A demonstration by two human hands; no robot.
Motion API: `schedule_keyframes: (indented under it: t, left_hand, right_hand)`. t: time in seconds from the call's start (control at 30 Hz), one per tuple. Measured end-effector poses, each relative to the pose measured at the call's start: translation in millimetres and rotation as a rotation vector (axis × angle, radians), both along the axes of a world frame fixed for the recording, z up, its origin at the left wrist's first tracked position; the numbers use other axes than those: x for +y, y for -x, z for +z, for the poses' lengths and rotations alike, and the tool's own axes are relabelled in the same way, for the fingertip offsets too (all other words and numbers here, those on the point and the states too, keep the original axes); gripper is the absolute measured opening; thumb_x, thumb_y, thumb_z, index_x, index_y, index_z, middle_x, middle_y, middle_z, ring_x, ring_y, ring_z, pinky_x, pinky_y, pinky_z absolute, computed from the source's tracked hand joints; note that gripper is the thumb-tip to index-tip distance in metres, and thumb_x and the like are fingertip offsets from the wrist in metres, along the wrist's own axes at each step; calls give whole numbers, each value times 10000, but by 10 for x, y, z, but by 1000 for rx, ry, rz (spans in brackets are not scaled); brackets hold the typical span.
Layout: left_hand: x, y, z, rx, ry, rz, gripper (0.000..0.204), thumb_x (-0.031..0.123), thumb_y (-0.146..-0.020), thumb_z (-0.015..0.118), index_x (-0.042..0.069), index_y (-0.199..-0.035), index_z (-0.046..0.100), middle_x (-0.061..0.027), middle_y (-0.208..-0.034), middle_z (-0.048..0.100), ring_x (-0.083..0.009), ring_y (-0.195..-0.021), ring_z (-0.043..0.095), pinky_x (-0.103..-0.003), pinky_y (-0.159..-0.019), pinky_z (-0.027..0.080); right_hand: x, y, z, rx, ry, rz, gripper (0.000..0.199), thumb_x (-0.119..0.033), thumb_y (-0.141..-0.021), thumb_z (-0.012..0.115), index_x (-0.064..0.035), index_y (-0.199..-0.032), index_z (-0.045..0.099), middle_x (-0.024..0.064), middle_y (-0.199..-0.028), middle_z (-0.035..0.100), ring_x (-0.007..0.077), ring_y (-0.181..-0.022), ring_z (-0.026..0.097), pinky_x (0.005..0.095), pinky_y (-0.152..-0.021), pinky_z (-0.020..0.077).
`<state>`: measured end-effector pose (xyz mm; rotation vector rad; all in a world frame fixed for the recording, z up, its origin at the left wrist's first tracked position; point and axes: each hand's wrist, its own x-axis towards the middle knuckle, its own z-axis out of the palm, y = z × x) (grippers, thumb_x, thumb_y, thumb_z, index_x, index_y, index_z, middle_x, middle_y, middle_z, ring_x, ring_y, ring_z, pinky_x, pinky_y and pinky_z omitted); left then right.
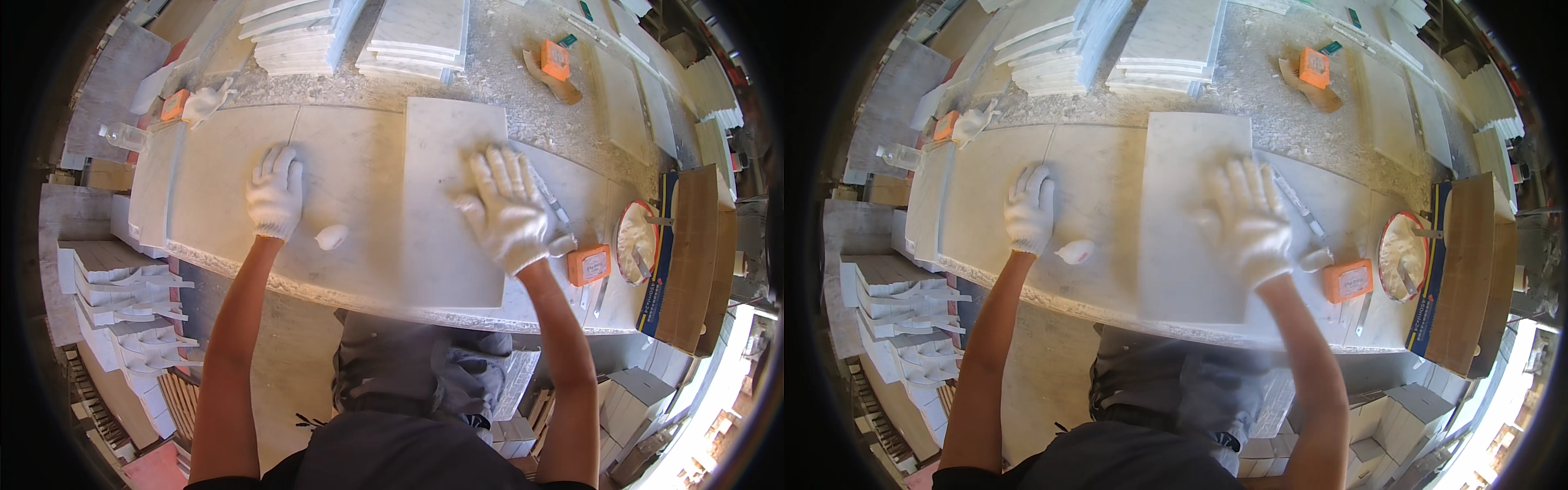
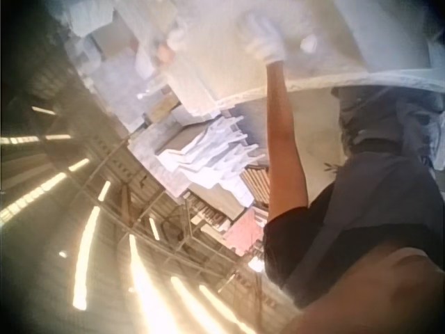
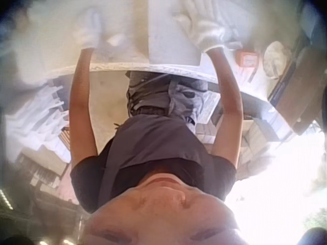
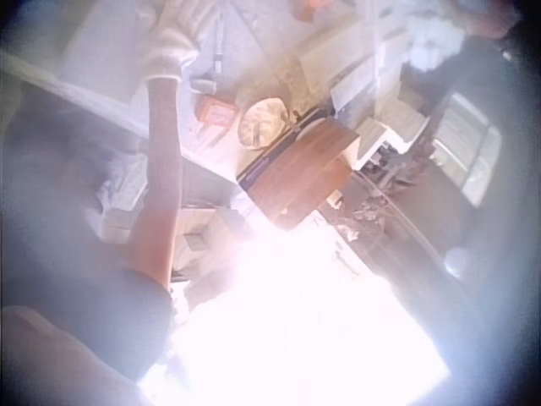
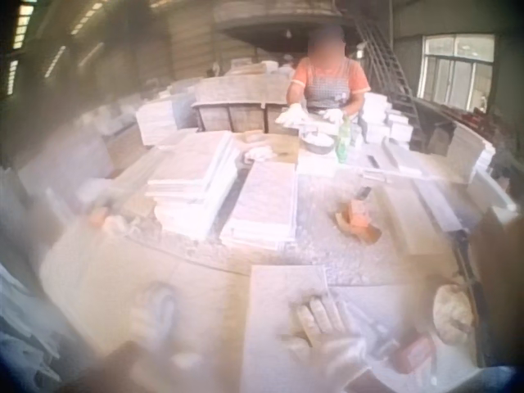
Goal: The person applies a white paste to the surface of a rectangular tile using a small spatula, then spreads it evenly across the tile. The person repeats this process on multiple tiles, placing each finished tile aside on the workbench.
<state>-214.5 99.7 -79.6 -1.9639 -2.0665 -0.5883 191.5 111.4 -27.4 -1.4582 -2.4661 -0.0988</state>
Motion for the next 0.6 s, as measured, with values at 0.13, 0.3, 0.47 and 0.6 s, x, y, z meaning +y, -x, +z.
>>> schedule_keyframes:
  t: [0.13,0.3,0.47,0.6]
  left_hand:
    - [9,25,-38,83,-37,-29,267,268,-1017,657,153,-1256,688,-72,-1388,696,-337,-1277,636,-485,-1001,535]
    - [15,40,-45,85,-14,17,263,278,-1023,644,159,-1252,695,-70,-1385,700,-328,-1287,632,-479,-1016,532]
    - [-5,54,-88,46,27,49,287,331,-1043,609,175,-1269,693,-72,-1428,675,-325,-1341,598,-476,-1070,497]
    - [-19,65,-123,127,-19,70,297,342,-1041,613,187,-1283,685,-64,-1431,676,-313,-1362,594,-483,-1069,490]
  right_hand:
    - [-722,505,-50,60,55,193,679,-427,-920,731,-123,-1510,587,143,-1594,540,389,-1545,416,509,-1300,306]
    - [-1417,553,62,344,201,219,667,-396,-836,818,-108,-1417,660,123,-1517,614,379,-1476,510,498,-1220,444]
    - [-1764,-107,132,206,36,12,581,-412,-933,757,14,-1322,690,230,-1433,646,436,-1362,598,529,-1162,484]
    - [-2288,-483,100,373,138,-328,441,-199,-988,680,53,-1350,670,293,-1311,697,485,-1268,645,532,-1134,488]
